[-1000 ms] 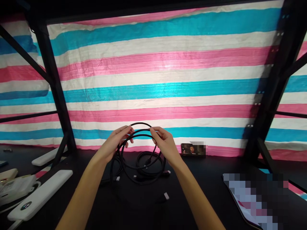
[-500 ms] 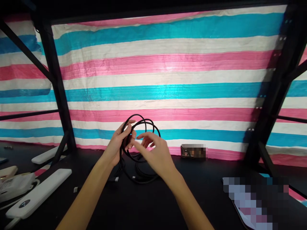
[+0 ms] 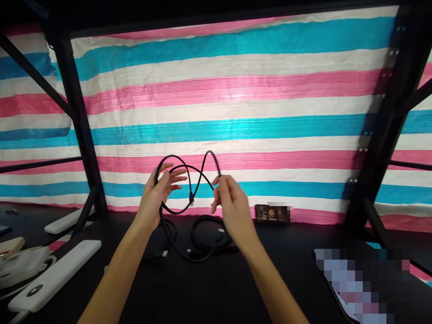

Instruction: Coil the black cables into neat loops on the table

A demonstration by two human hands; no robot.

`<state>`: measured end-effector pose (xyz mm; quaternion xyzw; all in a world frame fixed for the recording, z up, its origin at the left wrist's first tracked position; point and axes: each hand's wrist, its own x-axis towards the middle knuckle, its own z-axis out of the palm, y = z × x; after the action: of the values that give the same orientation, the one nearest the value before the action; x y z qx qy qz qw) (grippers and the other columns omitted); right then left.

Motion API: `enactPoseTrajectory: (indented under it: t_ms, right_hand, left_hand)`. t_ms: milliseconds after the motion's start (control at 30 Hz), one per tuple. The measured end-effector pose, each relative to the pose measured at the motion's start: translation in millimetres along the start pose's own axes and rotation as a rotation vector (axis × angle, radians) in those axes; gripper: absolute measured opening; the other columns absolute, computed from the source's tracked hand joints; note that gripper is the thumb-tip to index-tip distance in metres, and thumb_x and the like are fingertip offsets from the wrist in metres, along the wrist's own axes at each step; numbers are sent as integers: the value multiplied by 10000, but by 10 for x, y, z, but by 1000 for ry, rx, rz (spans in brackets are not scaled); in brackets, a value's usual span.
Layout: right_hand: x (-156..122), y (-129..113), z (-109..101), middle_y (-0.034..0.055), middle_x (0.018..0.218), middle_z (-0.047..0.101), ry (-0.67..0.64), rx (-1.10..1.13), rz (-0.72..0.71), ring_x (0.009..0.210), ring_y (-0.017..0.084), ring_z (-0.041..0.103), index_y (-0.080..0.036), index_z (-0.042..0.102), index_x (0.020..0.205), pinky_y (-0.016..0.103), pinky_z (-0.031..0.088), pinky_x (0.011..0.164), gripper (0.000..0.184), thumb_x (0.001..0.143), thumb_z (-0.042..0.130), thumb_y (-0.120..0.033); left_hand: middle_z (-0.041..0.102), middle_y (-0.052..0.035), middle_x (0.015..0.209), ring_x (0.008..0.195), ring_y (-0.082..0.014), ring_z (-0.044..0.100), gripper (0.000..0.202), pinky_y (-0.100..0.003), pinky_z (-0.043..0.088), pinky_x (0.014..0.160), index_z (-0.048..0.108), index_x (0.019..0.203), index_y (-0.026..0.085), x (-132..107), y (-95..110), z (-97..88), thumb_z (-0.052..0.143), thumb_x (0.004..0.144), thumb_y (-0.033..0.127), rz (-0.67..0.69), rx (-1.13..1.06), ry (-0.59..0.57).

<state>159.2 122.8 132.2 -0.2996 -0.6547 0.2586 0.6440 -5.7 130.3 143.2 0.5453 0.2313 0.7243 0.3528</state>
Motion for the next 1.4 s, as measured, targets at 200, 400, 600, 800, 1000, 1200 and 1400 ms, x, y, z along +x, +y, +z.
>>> enactPoseTrajectory:
  t_ms: [200, 400, 600, 800, 1000, 1200, 1400]
  right_hand:
    - [171, 144, -311, -39, 658, 411, 311, 130, 16, 397, 48, 331, -209, 521, 815, 212, 261, 365, 322, 834, 468, -526]
    - [242, 260, -399, -43, 638, 387, 370, 212, 159, 412, 51, 331, -205, 550, 831, 202, 293, 353, 394, 731, 570, -585]
    - [231, 126, -427, -34, 668, 428, 165, 236, 296, 403, 54, 331, -214, 466, 774, 191, 223, 305, 411, 721, 548, -613]
    - [106, 43, -380, -10, 773, 533, -56, -247, 150, 467, 59, 404, -216, 465, 867, 191, 346, 385, 465, 584, 760, -438]
    - [145, 147, -399, 43, 702, 608, -73, -422, 86, 492, 133, 570, -180, 623, 961, 268, 460, 489, 328, 844, 476, -448]
    - [231, 185, -557, 54, 757, 644, 153, -244, 90, 618, 161, 637, -187, 637, 906, 305, 541, 589, 362, 823, 491, -508]
    - [267, 26, -942, 61, 903, 620, 443, 146, 145, 890, 213, 626, -221, 612, 794, 307, 566, 612, 259, 748, 626, -475]
  left_hand:
    - [645, -92, 1016, 670, -156, 650, 303, -203, 423, 459, 492, 1059, 208, 31, 120, -154, 534, 822, 392, -50, 102, 5]
    - [608, -7, 817, 402, -48, 508, 318, -177, 311, 342, 545, 1021, 207, 88, 140, -293, 563, 798, 433, 17, 16, 161]
    - [478, 71, 543, 347, -48, 432, 303, -179, 283, 328, 564, 981, 206, 71, 240, -295, 595, 779, 431, 111, -60, 262]
    - [387, 90, 463, 327, -52, 364, 224, -192, 224, 320, 565, 928, 214, 31, 351, -291, 589, 798, 394, 182, -116, 321]
    - [377, 96, 408, 314, -50, 305, 160, -197, 183, 324, 566, 896, 185, 35, 503, -415, 561, 836, 334, 330, -94, 516]
    - [348, 102, 367, 310, -58, 254, 279, -192, 192, 315, 584, 969, 136, 69, 551, -532, 533, 847, 382, 423, -8, 586]
    - [374, 87, 430, 319, -56, 312, 281, -210, 167, 336, 563, 950, 148, 103, 483, -558, 457, 884, 400, 264, -103, 675]
